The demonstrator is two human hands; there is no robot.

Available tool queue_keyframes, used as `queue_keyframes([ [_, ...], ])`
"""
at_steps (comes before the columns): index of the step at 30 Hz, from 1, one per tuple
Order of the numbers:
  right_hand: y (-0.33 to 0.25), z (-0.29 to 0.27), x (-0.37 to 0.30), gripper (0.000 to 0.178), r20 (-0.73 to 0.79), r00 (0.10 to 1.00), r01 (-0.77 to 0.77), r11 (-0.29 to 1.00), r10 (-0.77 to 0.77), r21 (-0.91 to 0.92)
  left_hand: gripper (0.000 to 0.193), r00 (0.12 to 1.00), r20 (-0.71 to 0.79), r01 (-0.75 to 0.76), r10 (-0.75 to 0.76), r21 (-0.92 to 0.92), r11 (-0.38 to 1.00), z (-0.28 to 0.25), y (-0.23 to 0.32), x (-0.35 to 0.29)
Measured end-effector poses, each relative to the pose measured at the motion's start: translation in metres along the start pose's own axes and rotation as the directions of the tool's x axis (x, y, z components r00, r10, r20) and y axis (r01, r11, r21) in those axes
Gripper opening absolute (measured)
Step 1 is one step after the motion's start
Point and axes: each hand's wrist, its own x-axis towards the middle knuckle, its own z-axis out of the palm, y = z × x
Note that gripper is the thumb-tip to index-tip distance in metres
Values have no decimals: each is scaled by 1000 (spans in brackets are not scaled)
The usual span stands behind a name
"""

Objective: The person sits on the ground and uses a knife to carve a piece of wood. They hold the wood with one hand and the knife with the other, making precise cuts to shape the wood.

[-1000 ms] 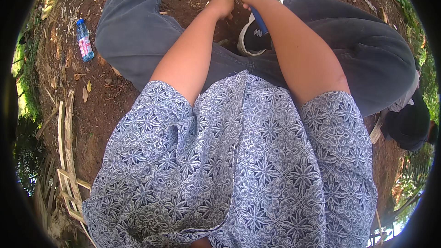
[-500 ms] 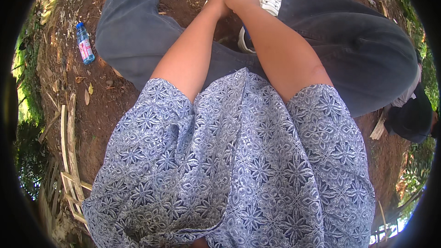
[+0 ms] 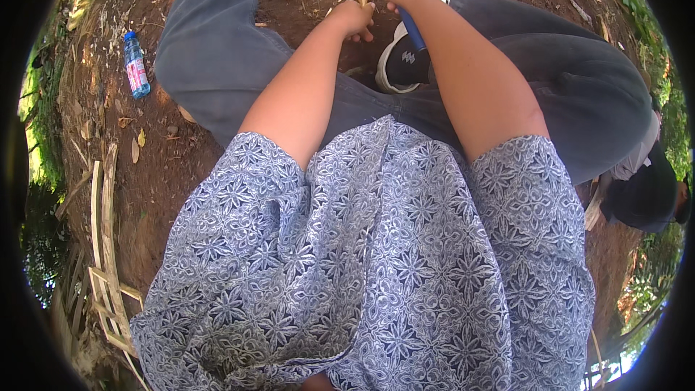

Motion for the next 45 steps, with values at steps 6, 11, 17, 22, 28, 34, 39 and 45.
queue_keyframes([
  [6,-8,3,-29,38,155,984,-70,994,83,-90,54,1000,-23,11,-11,19,1000,-9,10,-11],
  [11,-4,14,-31,43,138,987,-59,978,88,-198,55,999,-20,-26,29,133,991,-8,11,-6],
  [17,-8,14,-31,44,141,985,-72,975,104,-211,63,996,-72,-51,49,-20,999,-4,4,0],
  [22,-5,14,-33,46,137,983,-98,978,124,-186,69,990,-50,-134,132,-46,990,-1,-3,9],
  [28,-4,14,-35,41,109,987,-92,971,118,-219,49,990,-73,-110,124,172,979,1,-1,20],
  [34,-18,23,-36,34,71,987,-125,960,147,-251,46,989,-66,-118,130,153,981,1,-8,23],
  [39,12,40,9,34,-121,992,-80,938,41,-336,44,991,-55,-111,120,136,984,9,0,10],
  [45,22,-8,72,29,-264,951,57,933,-158,-355,62,994,86,-78,73,56,995,6,7,-5],
])
